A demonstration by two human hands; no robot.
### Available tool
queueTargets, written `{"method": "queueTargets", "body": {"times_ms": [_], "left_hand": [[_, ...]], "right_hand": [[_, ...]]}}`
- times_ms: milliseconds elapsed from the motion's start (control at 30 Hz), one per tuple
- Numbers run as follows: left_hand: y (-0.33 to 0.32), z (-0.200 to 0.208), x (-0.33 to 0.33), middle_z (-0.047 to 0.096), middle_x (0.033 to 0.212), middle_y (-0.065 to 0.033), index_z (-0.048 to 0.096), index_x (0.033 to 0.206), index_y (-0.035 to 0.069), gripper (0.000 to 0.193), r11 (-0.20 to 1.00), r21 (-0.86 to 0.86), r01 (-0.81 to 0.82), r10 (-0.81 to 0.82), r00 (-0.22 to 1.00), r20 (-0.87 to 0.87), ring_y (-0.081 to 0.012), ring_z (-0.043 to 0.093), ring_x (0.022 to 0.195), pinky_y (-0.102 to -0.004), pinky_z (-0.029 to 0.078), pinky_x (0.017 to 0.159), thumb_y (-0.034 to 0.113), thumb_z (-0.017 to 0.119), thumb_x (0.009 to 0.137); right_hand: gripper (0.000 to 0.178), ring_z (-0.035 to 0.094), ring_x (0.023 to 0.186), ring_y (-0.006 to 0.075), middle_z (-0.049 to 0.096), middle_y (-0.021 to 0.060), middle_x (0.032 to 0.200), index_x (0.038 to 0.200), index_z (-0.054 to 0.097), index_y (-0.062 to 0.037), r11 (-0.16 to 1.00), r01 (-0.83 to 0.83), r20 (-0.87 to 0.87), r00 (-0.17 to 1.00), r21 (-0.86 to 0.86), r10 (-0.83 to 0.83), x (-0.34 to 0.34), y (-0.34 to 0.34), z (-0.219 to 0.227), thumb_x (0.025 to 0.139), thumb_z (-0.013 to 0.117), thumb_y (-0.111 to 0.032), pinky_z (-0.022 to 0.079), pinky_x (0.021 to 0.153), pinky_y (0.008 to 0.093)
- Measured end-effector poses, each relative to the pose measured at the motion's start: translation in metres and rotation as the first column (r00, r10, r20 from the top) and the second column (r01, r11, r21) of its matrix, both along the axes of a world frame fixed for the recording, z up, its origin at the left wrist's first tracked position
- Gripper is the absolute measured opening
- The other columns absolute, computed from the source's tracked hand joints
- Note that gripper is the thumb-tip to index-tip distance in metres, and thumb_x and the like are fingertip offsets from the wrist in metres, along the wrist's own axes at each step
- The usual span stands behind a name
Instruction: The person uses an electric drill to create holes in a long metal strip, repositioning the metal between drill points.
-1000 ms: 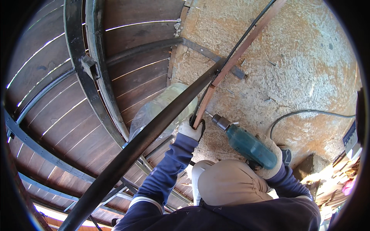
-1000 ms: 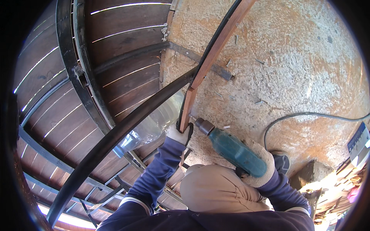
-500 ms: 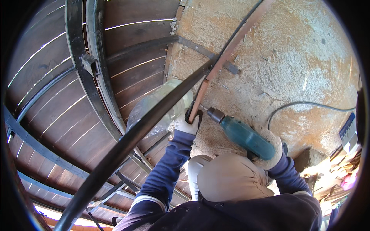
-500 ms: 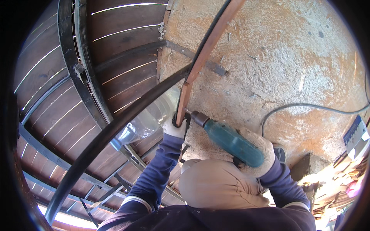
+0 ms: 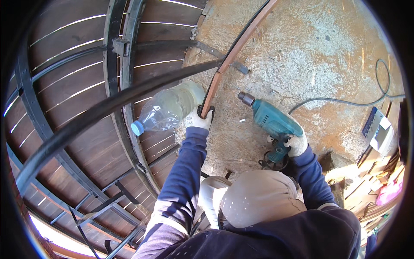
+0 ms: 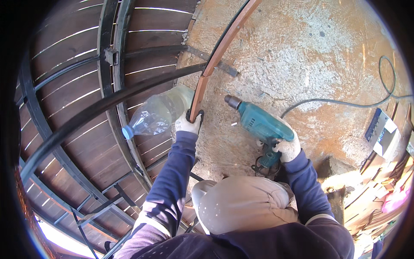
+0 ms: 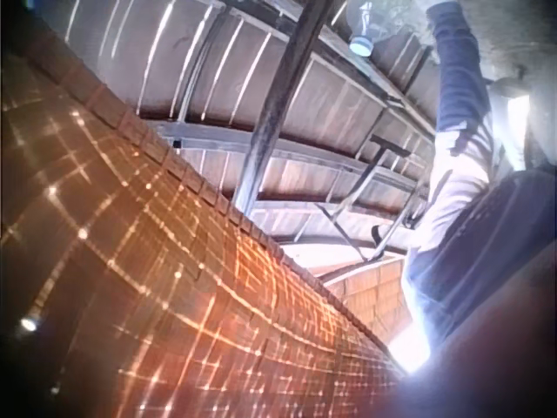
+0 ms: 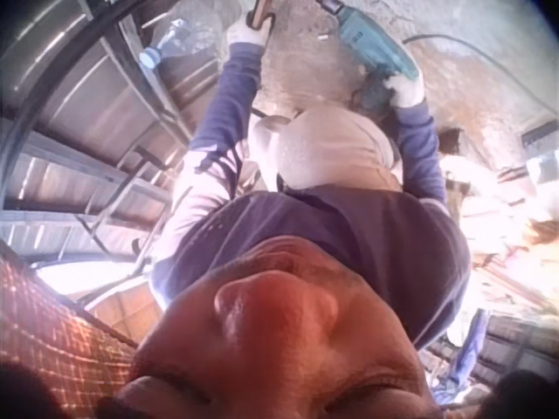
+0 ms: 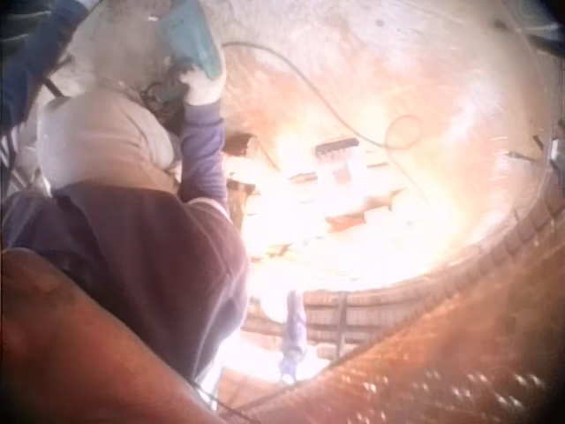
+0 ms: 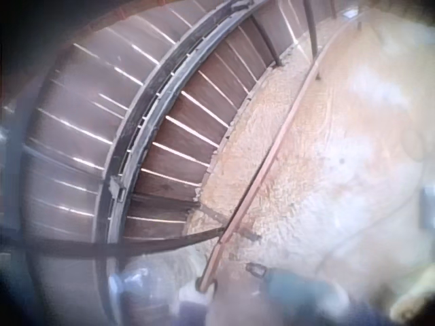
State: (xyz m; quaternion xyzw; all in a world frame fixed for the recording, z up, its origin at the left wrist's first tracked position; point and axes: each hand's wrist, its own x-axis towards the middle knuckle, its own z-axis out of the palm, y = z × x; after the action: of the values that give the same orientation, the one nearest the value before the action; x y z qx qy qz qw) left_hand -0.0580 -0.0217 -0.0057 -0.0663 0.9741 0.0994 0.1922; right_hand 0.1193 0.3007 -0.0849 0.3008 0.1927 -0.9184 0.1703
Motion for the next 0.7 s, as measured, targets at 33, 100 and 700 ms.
{"method": "queueTargets", "body": {"times_ms": [33, 100, 700], "left_hand": [[-0.003, -0.002, 0.002, 0.072, 0.094, -0.0213, 0.068, 0.103, 0.004, 0.041, 1.0, -0.005, -0.008, 0.009, 1.0, 0.008, -0.0407, 0.07, 0.088, -0.046, 0.055, 0.078, 0.036, 0.08, 0.08], [-0.005, 0.006, 0.005, 0.073, 0.096, -0.0204, 0.068, 0.105, 0.003, 0.047, 0.998, 0.007, -0.059, 0.058, 0.996, 0.071, -0.0384, 0.07, 0.09, -0.0438, 0.055, 0.081, 0.04, 0.082, 0.079], [-0.144, -0.011, 0.155, 0.075, 0.102, -0.0147, 0.073, 0.109, 0.014, 0.055, 0.91, -0.033, -0.413, 0.414, 0.909, 0.05, -0.0339, 0.071, 0.096, -0.0447, 0.054, 0.083, 0.057, 0.081, 0.076]], "right_hand": [[0.075, 0.068, 0.085, 0.025, 0.068, 0.0151, 0.115, 0.141, 0.051, 0.0003, 0.999, 0.022, 0.013, 1.0, 0.023, -0.023, 0.0, -0.005, -0.006, 0.068, 0.065, 0.004, 0.059, 0.071, 0.0374], [0.075, 0.067, 0.083, 0.0289, 0.067, 0.0185, 0.111, 0.139, 0.052, 0.0016, 0.999, 0.044, -0.058, 0.997, 0.005, -0.043, -0.019, 0.001, 0.025, 0.065, 0.062, 0.001, 0.06, 0.072, 0.0418], [0.07, 0.063, 0.088, 0.0386, 0.061, 0.0247, 0.107, 0.132, 0.052, 0.0008, 1.0, 0.017, 0.027, 0.999, 0.018, -0.017, -0.023, -0.016, 0.034, 0.063, 0.054, -0.01, 0.056, 0.083, 0.0557]]}}
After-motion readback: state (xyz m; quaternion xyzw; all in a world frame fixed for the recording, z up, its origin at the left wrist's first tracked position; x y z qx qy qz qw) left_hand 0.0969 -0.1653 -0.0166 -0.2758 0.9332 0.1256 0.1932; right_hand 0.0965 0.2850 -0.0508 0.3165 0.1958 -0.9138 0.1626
